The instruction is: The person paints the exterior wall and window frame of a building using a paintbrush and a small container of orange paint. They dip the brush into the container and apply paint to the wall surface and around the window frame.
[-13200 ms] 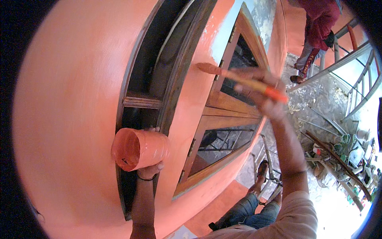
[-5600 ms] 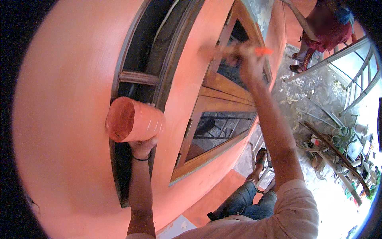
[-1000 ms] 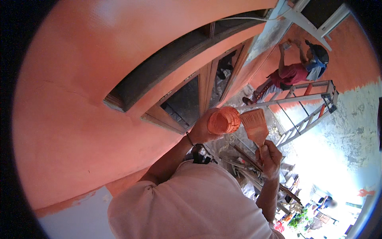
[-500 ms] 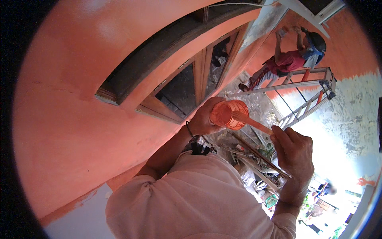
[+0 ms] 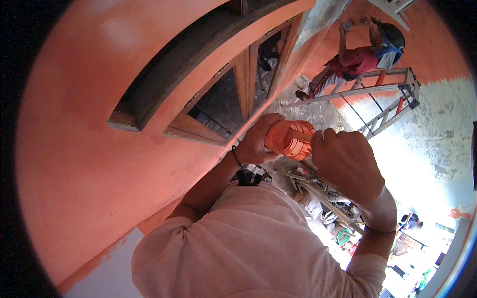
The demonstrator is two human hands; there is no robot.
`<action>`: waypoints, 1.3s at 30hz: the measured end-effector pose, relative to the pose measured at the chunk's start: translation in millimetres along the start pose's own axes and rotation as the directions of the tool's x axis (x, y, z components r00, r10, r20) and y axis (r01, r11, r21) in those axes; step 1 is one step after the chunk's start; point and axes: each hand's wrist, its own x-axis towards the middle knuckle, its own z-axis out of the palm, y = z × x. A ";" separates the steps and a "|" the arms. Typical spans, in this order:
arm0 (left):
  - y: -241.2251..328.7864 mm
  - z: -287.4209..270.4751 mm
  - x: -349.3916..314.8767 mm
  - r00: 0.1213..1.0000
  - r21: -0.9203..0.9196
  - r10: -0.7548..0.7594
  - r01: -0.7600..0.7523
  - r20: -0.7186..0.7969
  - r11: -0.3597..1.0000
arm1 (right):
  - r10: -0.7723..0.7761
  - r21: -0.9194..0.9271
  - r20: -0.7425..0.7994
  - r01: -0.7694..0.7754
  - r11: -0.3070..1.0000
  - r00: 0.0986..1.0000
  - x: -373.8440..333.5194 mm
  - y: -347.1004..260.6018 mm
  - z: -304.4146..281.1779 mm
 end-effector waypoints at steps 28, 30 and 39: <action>-0.3 -8.7 8.5 1.000 -0.057 -0.013 0.011 -0.020 0.998 | 0.258 0.339 -0.046 -0.228 0.913 0.965 -17.7 43.1 11.1; 0.5 -9.8 9.5 1.000 -0.066 -0.009 0.008 -0.022 0.998 | 0.299 0.453 -0.124 -0.214 0.866 0.946 -24.4 45.5 25.8; 7.7 -5.8 16.8 0.999 -0.168 -0.029 0.025 -0.021 0.985 | 0.444 0.620 -0.145 -0.269 0.737 0.884 -46.2 25.9 50.0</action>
